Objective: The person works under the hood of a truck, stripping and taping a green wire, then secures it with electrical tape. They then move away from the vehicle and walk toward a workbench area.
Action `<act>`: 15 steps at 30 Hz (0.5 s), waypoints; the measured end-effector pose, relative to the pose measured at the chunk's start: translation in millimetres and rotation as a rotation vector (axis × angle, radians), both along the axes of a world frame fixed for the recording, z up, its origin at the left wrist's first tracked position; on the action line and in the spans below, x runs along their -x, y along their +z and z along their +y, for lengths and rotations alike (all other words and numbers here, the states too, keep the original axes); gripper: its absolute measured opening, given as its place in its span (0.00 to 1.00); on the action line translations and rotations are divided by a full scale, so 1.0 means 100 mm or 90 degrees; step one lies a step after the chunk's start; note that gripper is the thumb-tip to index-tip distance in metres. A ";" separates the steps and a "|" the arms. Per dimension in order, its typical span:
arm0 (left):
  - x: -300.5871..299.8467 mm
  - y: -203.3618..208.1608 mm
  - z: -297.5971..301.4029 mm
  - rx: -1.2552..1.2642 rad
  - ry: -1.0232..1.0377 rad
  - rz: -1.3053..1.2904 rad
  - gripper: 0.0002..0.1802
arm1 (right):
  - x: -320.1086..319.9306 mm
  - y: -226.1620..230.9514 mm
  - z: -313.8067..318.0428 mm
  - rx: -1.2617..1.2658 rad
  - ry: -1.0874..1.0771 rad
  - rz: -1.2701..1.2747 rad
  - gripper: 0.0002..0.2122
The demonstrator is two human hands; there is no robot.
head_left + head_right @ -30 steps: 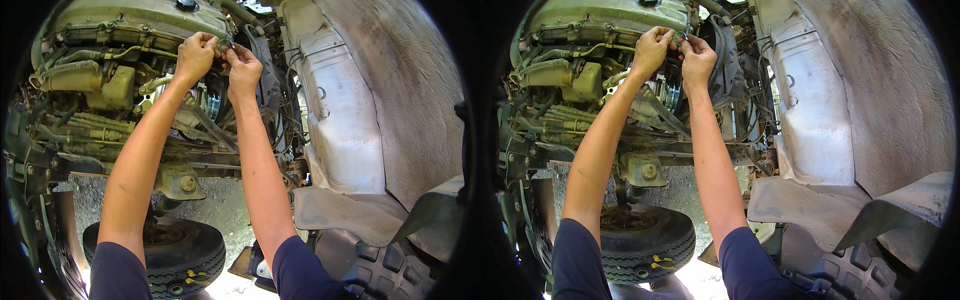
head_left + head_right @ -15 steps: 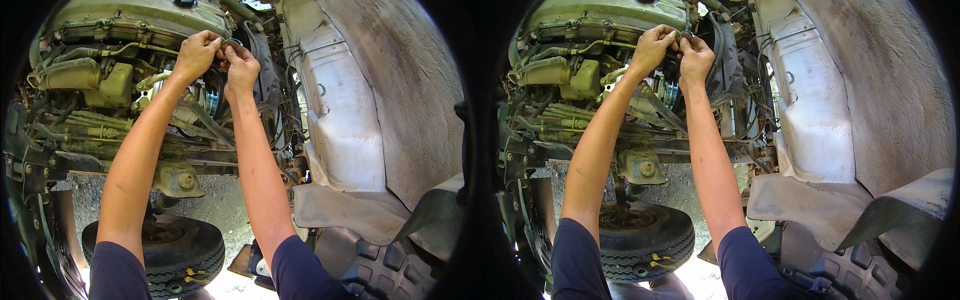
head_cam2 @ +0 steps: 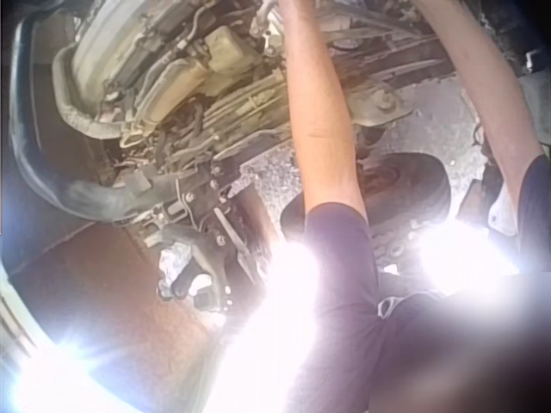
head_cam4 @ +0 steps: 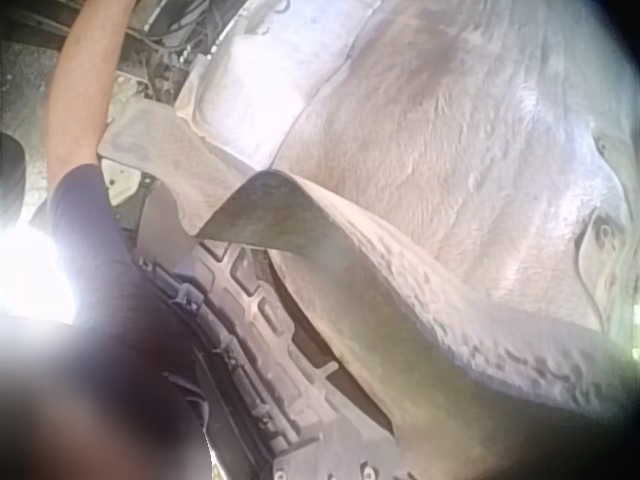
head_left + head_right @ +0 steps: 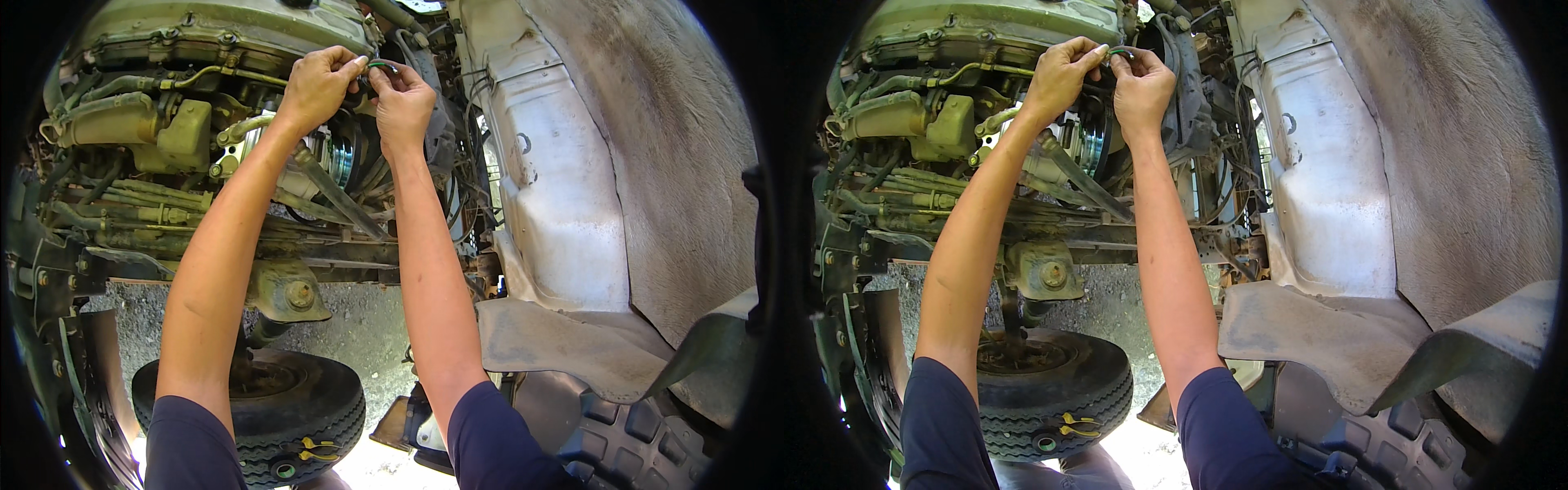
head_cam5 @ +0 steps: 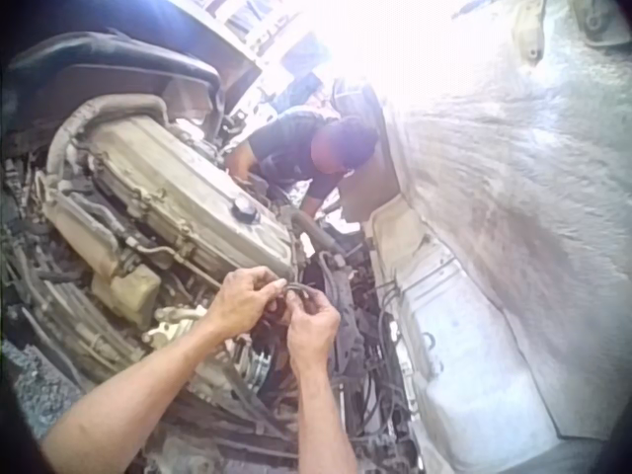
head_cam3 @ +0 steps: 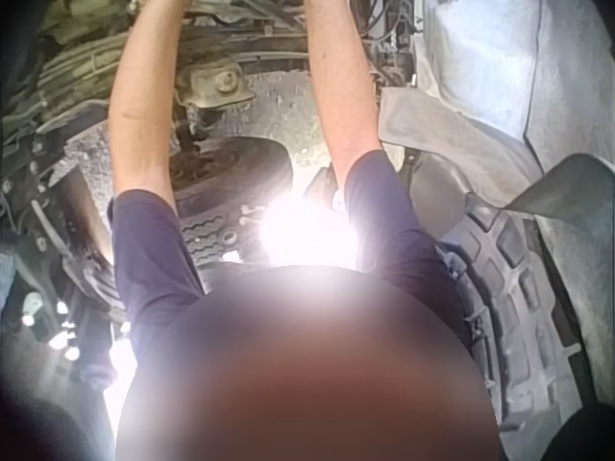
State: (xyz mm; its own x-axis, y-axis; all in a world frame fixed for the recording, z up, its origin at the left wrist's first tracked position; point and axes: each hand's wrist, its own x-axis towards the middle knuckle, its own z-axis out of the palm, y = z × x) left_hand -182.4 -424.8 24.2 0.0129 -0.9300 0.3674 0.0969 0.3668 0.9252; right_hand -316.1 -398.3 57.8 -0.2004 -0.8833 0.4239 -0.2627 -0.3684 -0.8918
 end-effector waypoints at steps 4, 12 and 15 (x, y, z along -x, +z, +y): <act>0.00 0.04 0.05 -0.023 -0.004 0.001 0.16 | -0.01 -0.01 -0.01 -0.010 0.011 0.006 0.06; -0.03 -0.07 -0.04 -0.010 -0.056 -0.044 0.17 | 0.07 -0.04 -0.02 -0.067 0.059 0.030 0.02; -0.08 -0.13 -0.14 -0.047 -0.182 -0.007 0.17 | 0.08 -0.05 -0.01 -0.079 0.050 0.070 0.03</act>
State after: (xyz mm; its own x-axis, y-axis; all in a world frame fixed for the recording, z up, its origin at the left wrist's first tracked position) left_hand -174.7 -439.1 11.0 -0.2577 -0.9192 0.2977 0.1762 0.2582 0.9499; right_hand -324.3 -399.8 52.4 -0.0871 -0.9415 0.3256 -0.3357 -0.2799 -0.8994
